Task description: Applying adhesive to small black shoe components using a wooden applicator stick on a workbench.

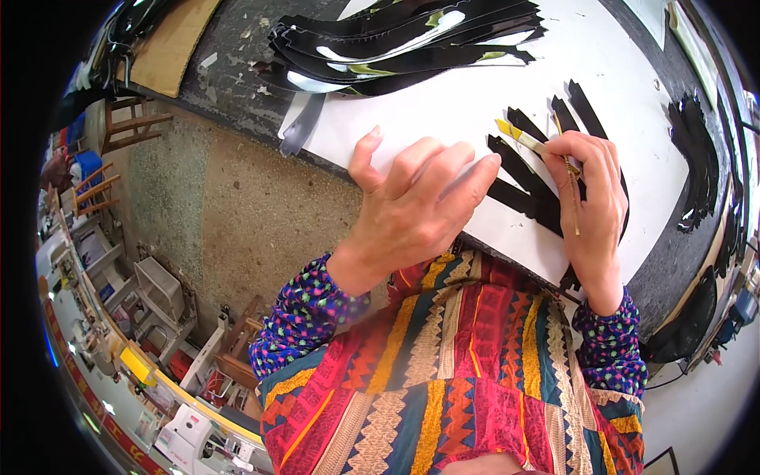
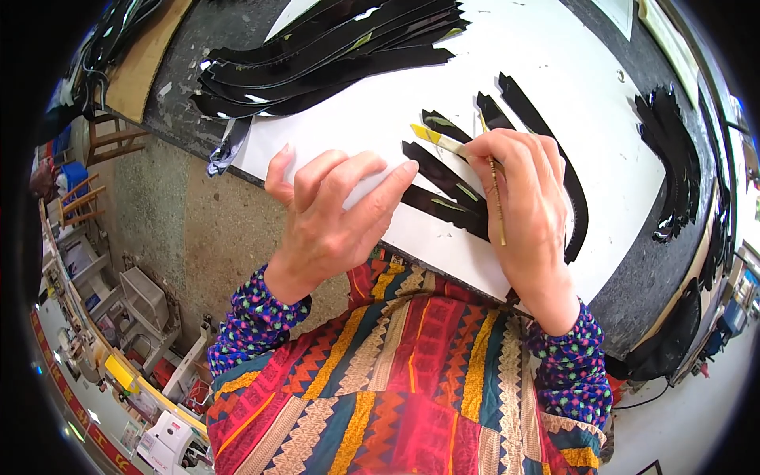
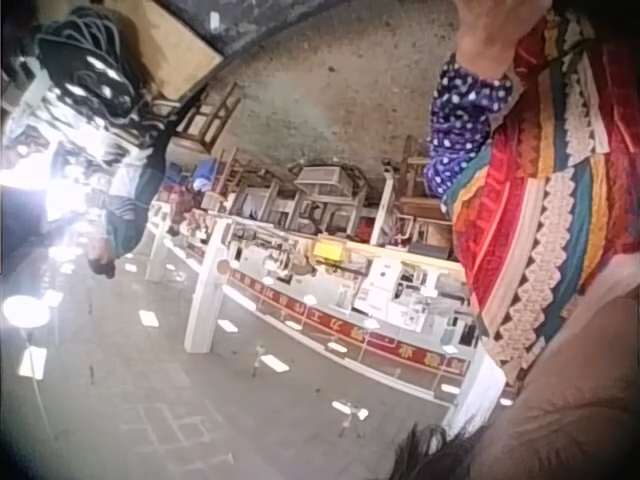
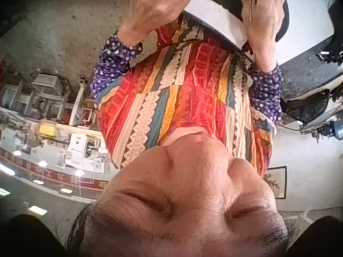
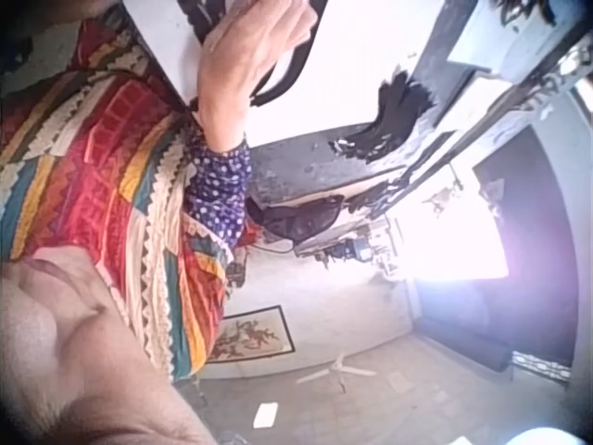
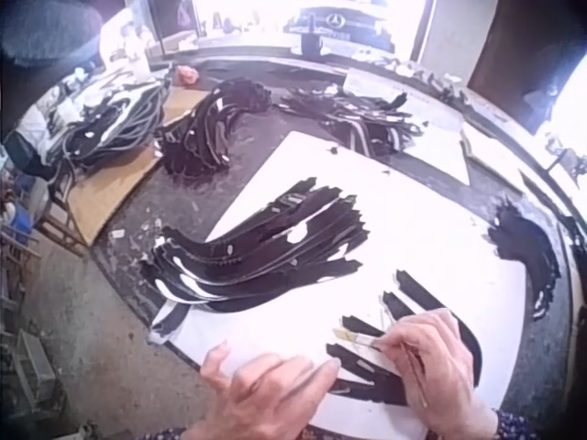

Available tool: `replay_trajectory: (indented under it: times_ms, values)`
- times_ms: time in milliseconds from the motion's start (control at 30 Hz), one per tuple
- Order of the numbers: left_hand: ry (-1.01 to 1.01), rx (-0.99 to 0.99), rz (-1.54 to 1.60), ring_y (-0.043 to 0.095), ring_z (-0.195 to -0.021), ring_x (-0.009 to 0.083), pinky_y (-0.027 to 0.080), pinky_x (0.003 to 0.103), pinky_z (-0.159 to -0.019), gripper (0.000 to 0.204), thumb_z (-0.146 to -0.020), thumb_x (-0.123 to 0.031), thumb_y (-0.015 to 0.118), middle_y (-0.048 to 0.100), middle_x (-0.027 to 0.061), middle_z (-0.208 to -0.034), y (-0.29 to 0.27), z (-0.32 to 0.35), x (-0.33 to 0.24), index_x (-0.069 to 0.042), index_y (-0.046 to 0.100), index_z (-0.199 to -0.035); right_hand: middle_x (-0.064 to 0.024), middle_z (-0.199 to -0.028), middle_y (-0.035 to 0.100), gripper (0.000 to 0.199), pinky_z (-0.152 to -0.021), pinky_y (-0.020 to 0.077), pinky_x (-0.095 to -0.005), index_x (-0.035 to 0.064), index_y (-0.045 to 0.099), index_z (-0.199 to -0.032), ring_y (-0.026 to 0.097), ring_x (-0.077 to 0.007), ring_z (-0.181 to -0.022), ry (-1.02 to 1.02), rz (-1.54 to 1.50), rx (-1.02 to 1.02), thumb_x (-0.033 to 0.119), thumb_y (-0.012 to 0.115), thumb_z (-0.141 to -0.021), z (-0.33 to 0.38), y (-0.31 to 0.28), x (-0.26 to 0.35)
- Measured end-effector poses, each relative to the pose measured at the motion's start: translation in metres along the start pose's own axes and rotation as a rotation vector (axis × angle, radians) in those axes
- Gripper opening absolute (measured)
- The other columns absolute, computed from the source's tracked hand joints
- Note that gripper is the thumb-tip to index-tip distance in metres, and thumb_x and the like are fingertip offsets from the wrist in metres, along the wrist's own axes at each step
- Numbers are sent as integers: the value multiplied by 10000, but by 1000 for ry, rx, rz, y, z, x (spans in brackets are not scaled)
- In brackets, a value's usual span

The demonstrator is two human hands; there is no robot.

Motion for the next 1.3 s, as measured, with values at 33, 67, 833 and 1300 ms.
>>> replay_trajectory:
  times_ms: [33,67,833,1300]
  values:
    - [-2,-1,5,475,-1108,155,140,514,-1123,378,-773,-184,757,558,-40,-1135,0,0,0,-232,756,-1148,-122,-967,636,249,-821,494,-388,12,610,-1022,611,-320,-905,20,-33,21,-86,687,-807,-1,1,-1]
    - [-3,-1,10,475,-1108,155,139,515,-1124,378,-766,-183,758,558,-41,-1135,0,1,0,-231,758,-1140,-122,-967,636,249,-821,494,-388,12,610,-1022,611,-320,-905,22,-31,22,-86,687,-807,0,0,-1]
    - [18,-53,-49,521,-1086,116,143,556,-1133,249,-817,-242,720,623,-113,-1101,-8,6,-4,-254,749,-1064,-170,-985,599,255,-738,515,-342,-16,597,-1046,625,-301,-866,218,-279,100,-155,647,-839,25,9,8]
    - [50,51,-79,494,-1160,125,111,538,-1145,220,-911,-288,623,684,-139,-1237,-3,5,-10,-266,743,-1094,-170,-985,599,263,-747,517,-342,-23,600,-1047,624,-301,-868,172,-233,102,-172,636,-833,24,7,14]
Point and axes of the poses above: each hand's wrist, its own z-axis away from the middle knuckle, its own y-axis out of the palm, x = y × z, the point moved 10 cm from there along -z, towards the middle knuckle
